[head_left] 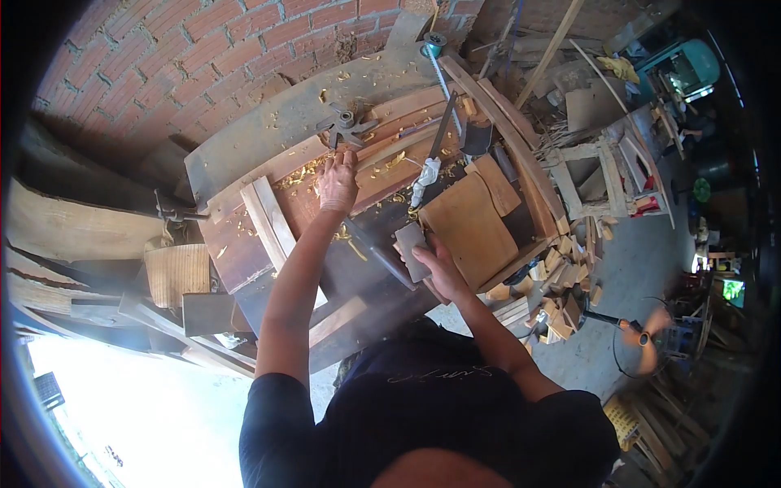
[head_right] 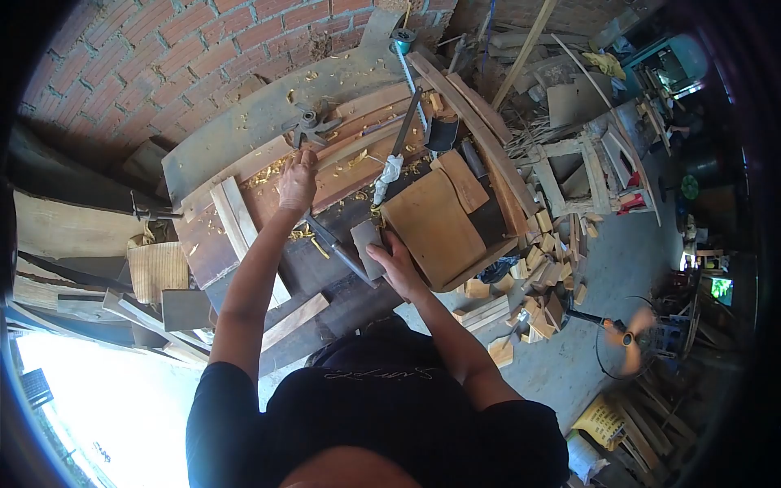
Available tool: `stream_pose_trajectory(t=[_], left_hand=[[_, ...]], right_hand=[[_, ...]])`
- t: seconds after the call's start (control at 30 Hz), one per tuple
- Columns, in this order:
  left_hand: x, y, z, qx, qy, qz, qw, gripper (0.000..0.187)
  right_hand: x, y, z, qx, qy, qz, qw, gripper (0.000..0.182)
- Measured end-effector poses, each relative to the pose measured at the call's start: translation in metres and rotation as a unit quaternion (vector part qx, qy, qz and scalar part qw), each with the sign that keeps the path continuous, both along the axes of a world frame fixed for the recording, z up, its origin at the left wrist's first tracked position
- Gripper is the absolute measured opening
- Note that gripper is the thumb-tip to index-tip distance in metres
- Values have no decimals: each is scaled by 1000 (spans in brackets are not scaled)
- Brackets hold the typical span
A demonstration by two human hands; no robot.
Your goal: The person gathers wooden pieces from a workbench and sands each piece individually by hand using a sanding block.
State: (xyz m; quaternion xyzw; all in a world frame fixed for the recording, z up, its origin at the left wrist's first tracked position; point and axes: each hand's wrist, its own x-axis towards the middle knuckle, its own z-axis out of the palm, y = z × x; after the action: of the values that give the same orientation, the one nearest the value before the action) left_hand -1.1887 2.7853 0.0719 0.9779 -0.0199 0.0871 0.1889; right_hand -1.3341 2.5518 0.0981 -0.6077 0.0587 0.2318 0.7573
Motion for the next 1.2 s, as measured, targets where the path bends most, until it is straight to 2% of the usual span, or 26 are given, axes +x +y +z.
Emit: stream_pose_trajectory(t=[0.1, 0.2, 0.23, 0.3, 0.33, 0.37, 0.43, 0.53, 0.67, 0.97, 1.2], left_hand=[[-34, 24, 23, -47, 4, 40, 998, 33], [-84, 59, 39, -184, -2, 137, 973, 35], [-106, 76, 26, -217, -41, 153, 963, 37], [-153, 98, 25, -326, -5, 238, 915, 38], [-174, 111, 23, -338, 38, 274, 899, 47], [-197, 120, 12, -413, -15, 266, 871, 52], [-229, 132, -11, -472, -31, 306, 827, 54], [-253, 136, -36, -483, -10, 362, 797, 55], [-261, 127, -58, -494, -24, 380, 781, 57], [-257, 122, -55, -448, 10, 393, 803, 60], [-258, 131, -53, -411, 51, 359, 837, 63]], right_hand=[[-4, 8, 3, 28, 8, 8, 1000, 41], [-9, 14, -7, 28, -16, 41, 999, 40], [-11, 16, -12, 14, -41, 57, 997, 38], [-21, 28, -12, 24, -21, 82, 996, 38], [-27, 35, -12, 29, 1, 79, 996, 38], [-32, 41, -11, 31, 23, 75, 996, 38], [-38, 52, -11, 13, -6, 123, 992, 39], [-48, 70, -16, 3, -12, 156, 988, 40], [-61, 88, -12, 3, -19, 172, 985, 41], [-80, 83, -18, -5, -14, 149, 989, 39], [-84, 80, -18, -6, 1, 142, 990, 38]])
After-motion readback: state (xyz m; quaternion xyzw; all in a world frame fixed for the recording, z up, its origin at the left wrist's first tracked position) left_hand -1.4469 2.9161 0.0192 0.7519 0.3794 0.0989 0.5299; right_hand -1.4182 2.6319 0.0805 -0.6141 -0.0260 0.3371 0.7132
